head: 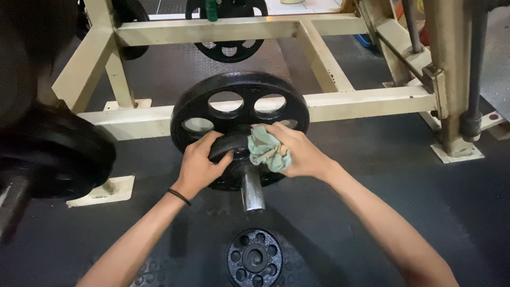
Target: The person wipes down weight plates on a storage rack using a cleaning cloth.
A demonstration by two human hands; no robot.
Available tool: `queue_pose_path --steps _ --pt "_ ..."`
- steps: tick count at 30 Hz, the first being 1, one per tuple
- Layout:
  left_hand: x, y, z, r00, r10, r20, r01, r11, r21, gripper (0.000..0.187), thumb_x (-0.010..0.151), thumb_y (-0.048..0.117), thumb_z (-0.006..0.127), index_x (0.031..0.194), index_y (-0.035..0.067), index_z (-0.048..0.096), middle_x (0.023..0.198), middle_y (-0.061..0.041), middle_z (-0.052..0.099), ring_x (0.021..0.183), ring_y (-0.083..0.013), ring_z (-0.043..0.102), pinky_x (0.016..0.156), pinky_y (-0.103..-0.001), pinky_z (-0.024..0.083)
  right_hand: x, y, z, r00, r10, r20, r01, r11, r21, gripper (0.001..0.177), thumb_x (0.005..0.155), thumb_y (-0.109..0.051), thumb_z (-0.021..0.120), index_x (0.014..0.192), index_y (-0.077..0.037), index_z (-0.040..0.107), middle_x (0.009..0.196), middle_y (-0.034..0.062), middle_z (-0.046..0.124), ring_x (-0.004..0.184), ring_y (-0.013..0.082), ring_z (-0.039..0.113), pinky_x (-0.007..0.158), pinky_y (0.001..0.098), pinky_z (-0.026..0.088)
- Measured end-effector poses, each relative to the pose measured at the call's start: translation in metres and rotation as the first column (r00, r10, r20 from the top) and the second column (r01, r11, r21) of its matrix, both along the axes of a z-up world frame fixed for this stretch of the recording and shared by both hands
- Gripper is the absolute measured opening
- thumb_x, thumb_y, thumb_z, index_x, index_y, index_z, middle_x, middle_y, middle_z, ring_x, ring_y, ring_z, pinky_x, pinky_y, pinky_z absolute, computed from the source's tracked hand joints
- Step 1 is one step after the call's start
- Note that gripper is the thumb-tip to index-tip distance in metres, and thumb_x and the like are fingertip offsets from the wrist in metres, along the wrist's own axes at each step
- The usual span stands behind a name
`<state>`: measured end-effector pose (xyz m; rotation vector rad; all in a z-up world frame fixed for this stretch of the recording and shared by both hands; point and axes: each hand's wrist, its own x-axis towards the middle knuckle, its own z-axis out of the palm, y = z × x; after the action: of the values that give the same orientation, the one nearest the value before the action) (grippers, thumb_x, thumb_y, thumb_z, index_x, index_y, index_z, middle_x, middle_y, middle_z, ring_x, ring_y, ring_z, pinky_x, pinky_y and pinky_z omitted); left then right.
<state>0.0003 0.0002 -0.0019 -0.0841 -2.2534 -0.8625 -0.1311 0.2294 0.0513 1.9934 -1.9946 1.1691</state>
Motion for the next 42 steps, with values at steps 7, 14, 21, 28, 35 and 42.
queue_pose_path --steps 7,14,21,28,35,42 --pt "0.000 -0.001 0.000 1.000 -0.010 0.006 0.010 1.000 0.010 0.035 0.081 0.015 0.078 0.110 0.001 0.066 0.100 -0.020 0.073 0.090 -0.0362 0.075 0.076 -0.041 0.059 0.015 -0.007 -0.025 0.925 -0.326 -0.196 0.302 0.942 -0.143 0.073 0.076 -0.014 0.082 0.143 -0.008 0.053 0.116 0.0135 0.063 0.104 0.0351 0.068 0.086 0.0426 0.057" --pt "-0.001 -0.003 -0.006 1.000 -0.007 -0.018 0.007 1.000 0.005 0.036 0.080 0.015 0.079 0.111 0.001 0.065 0.100 -0.020 0.073 0.092 -0.0375 0.074 0.078 -0.042 0.059 0.008 -0.007 -0.026 0.930 -0.329 -0.165 0.310 0.942 -0.130 0.070 0.078 -0.014 0.085 0.141 -0.009 0.055 0.109 0.0136 0.065 0.097 0.0350 0.068 0.083 0.0415 0.056" --pt "-0.002 -0.005 -0.008 1.000 0.005 -0.008 -0.005 1.000 -0.006 0.037 0.080 0.016 0.079 0.111 0.001 0.065 0.101 -0.020 0.073 0.092 -0.0391 0.073 0.077 -0.043 0.058 -0.021 -0.001 -0.014 0.982 0.012 0.189 -0.019 0.999 0.036 0.070 0.073 -0.013 0.089 0.136 -0.003 0.059 0.119 0.0122 0.073 0.108 0.0212 0.073 0.097 0.0352 0.056" --pt "-0.003 -0.005 -0.006 1.000 -0.017 -0.011 0.017 1.000 -0.002 0.035 0.081 0.015 0.079 0.110 0.001 0.065 0.101 -0.020 0.073 0.091 -0.0383 0.074 0.076 -0.042 0.059 -0.009 -0.003 -0.009 0.990 0.052 0.129 -0.038 0.994 -0.104 0.087 0.068 -0.010 0.082 0.148 -0.002 0.048 0.125 0.0142 0.060 0.115 0.0281 0.063 0.102 0.0371 0.049" --pt "-0.004 -0.006 -0.011 1.000 -0.012 -0.028 0.011 1.000 -0.012 0.036 0.081 0.014 0.079 0.110 0.000 0.065 0.099 -0.020 0.072 0.089 -0.0381 0.074 0.075 -0.042 0.059 0.021 -0.013 -0.035 0.911 -0.398 -0.109 0.373 0.907 -0.197 0.070 0.078 -0.015 0.084 0.142 -0.010 0.057 0.119 0.0123 0.065 0.107 0.0337 0.069 0.089 0.0409 0.056" --pt "0.000 -0.005 -0.009 0.999 -0.007 -0.041 0.007 1.000 0.013 0.033 0.081 0.015 0.079 0.108 0.001 0.065 0.097 -0.020 0.072 0.088 -0.0379 0.074 0.074 -0.042 0.058 0.011 -0.015 -0.038 0.910 -0.376 -0.173 0.330 0.912 -0.242 0.068 0.078 -0.020 0.085 0.139 -0.009 0.057 0.120 0.0124 0.064 0.108 0.0326 0.069 0.089 0.0416 0.058"
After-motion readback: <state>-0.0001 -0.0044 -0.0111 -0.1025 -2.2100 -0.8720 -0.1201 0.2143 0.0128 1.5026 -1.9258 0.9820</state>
